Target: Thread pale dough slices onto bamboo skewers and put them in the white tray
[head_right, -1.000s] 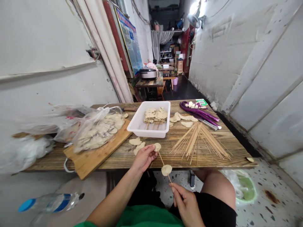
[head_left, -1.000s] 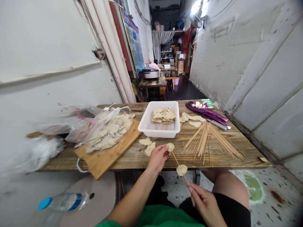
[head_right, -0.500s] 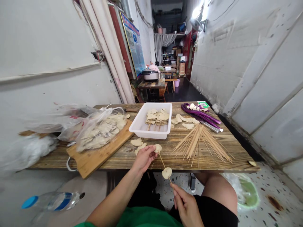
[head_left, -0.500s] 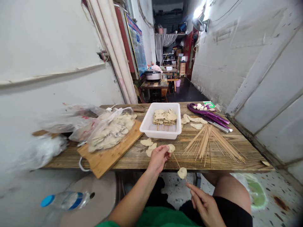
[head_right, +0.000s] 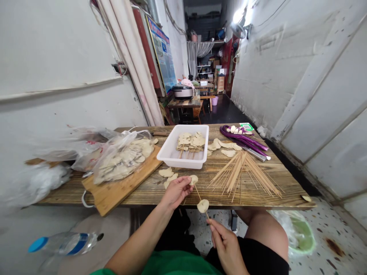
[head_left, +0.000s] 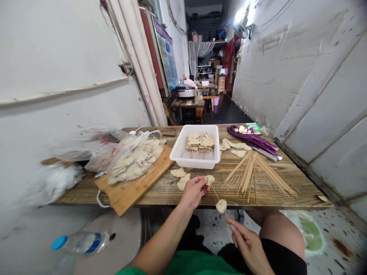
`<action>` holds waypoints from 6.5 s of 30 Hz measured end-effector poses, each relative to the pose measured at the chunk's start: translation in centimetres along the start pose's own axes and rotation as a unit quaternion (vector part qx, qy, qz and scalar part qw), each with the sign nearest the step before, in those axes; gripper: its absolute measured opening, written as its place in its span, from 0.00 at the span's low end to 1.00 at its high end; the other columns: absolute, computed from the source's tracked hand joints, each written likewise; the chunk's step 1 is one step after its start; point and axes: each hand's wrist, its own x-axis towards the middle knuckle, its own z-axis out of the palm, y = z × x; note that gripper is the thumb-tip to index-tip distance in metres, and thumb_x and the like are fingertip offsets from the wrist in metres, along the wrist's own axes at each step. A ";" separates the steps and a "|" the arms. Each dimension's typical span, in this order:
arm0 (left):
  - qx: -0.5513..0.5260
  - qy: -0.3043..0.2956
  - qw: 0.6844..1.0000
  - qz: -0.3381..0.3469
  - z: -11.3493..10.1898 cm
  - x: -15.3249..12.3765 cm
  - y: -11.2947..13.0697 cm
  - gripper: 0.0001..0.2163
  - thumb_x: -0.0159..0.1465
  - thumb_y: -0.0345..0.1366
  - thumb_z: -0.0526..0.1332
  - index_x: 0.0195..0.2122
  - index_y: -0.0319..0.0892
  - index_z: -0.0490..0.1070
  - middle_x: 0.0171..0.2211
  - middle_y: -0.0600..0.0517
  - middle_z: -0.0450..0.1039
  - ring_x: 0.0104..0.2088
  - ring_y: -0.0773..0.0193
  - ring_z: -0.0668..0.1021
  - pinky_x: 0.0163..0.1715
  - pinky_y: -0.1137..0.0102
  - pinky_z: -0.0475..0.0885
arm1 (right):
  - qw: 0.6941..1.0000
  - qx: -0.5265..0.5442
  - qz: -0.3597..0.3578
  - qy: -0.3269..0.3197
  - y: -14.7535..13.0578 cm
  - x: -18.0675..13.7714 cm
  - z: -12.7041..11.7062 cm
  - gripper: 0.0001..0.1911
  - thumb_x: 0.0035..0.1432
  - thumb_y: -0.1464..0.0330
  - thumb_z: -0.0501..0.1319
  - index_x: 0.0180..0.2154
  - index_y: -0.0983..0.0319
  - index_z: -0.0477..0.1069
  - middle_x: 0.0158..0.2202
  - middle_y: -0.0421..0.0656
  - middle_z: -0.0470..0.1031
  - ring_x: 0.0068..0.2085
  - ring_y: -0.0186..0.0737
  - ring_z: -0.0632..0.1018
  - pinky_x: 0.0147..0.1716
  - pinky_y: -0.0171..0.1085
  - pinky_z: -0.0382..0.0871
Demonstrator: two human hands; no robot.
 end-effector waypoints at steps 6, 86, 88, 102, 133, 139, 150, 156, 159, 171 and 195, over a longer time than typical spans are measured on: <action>0.073 0.034 0.992 0.096 0.3 -0.1 -0.5 0.16 0.43 0.40 0.71 0.28 0.35 0.73 0.22 0.52 0.74 0.20 0.72 0.72 0.23 0.76 0.68 | 0.999 -0.008 0.016 -0.031 -0.3 0.0 -0.5 0.27 0.59 0.53 0.51 0.47 0.66 0.73 0.16 0.36 0.59 0.19 0.37 0.65 0.21 0.33 0.59; 0.742 0.066 0.636 0.203 -3.1 1.2 0.5 0.09 0.55 0.38 0.61 0.37 0.43 0.72 0.41 0.46 0.70 0.45 0.52 0.68 0.43 0.62 0.59 | 0.995 -0.067 -0.038 0.056 0.4 2.1 -0.2 0.22 0.60 0.58 0.52 0.42 0.67 0.76 0.15 0.37 0.65 0.19 0.37 0.70 0.21 0.33 0.66; 0.730 0.071 0.653 0.191 -3.0 1.5 0.4 0.10 0.55 0.36 0.61 0.38 0.43 0.71 0.41 0.47 0.71 0.45 0.53 0.69 0.42 0.62 0.58 | 0.995 -0.073 -0.037 0.052 0.5 1.9 -0.3 0.22 0.60 0.57 0.52 0.42 0.66 0.76 0.15 0.37 0.66 0.19 0.37 0.70 0.21 0.33 0.66; 0.567 0.006 0.795 0.216 -4.0 2.6 0.9 0.05 0.52 0.34 0.60 0.29 0.42 0.73 0.26 0.54 0.73 0.29 0.64 0.73 0.33 0.71 0.63 | 0.996 -0.077 -0.031 0.016 0.5 0.8 -0.5 0.22 0.60 0.57 0.53 0.42 0.65 0.76 0.16 0.39 0.70 0.20 0.39 0.72 0.22 0.33 0.67; 0.430 -0.002 0.876 0.219 -3.8 2.8 1.1 0.09 0.56 0.38 0.59 0.33 0.39 0.74 0.31 0.49 0.77 0.32 0.62 0.76 0.33 0.71 0.67 | 0.993 -0.108 -0.048 -0.019 0.1 0.4 -0.2 0.25 0.61 0.56 0.51 0.44 0.67 0.76 0.17 0.41 0.71 0.20 0.38 0.73 0.21 0.31 0.67; 0.478 0.008 0.841 0.252 -3.2 2.4 0.9 0.08 0.57 0.36 0.58 0.33 0.40 0.75 0.31 0.50 0.77 0.32 0.62 0.75 0.34 0.71 0.67 | 0.994 -0.093 -0.063 0.003 -0.6 0.4 -0.2 0.25 0.59 0.53 0.53 0.41 0.64 0.79 0.15 0.40 0.71 0.19 0.37 0.73 0.20 0.31 0.68; 0.500 0.002 0.807 0.315 -2.2 1.3 0.5 0.07 0.59 0.33 0.57 0.35 0.43 0.75 0.33 0.51 0.77 0.34 0.63 0.76 0.37 0.71 0.67 | 0.993 -0.100 -0.062 0.004 -0.9 0.7 -0.1 0.25 0.59 0.53 0.52 0.41 0.62 0.79 0.15 0.41 0.72 0.18 0.38 0.73 0.19 0.32 0.68; 0.448 0.018 0.843 0.297 -2.4 1.7 0.1 0.08 0.57 0.35 0.58 0.34 0.41 0.75 0.32 0.50 0.77 0.32 0.63 0.76 0.35 0.71 0.68 | 0.993 -0.096 -0.063 0.006 -0.4 0.7 0.0 0.23 0.60 0.56 0.52 0.44 0.63 0.77 0.17 0.41 0.73 0.19 0.38 0.73 0.20 0.32 0.68; 0.398 0.032 0.879 0.259 -2.6 2.2 0.1 0.08 0.56 0.36 0.59 0.33 0.39 0.75 0.30 0.49 0.77 0.30 0.63 0.75 0.32 0.71 0.68 | 0.994 -0.092 -0.058 0.003 0.1 0.7 0.1 0.23 0.60 0.57 0.52 0.45 0.65 0.76 0.18 0.42 0.74 0.19 0.38 0.73 0.20 0.32 0.68; 0.289 0.019 0.938 0.192 -2.4 2.0 0.8 0.12 0.50 0.40 0.65 0.32 0.38 0.75 0.28 0.50 0.76 0.28 0.65 0.74 0.30 0.73 0.67 | 0.994 -0.087 -0.060 0.015 0.6 0.3 0.0 0.24 0.60 0.55 0.53 0.43 0.64 0.78 0.18 0.42 0.74 0.20 0.38 0.73 0.21 0.31 0.69; 0.144 -0.068 0.987 0.031 -1.8 1.4 2.3 0.18 0.42 0.41 0.72 0.33 0.37 0.76 0.28 0.50 0.75 0.27 0.70 0.71 0.28 0.74 0.64 | 0.995 -0.072 -0.064 0.022 0.1 0.2 -0.2 0.24 0.60 0.55 0.53 0.44 0.64 0.77 0.18 0.42 0.73 0.20 0.37 0.73 0.21 0.31 0.68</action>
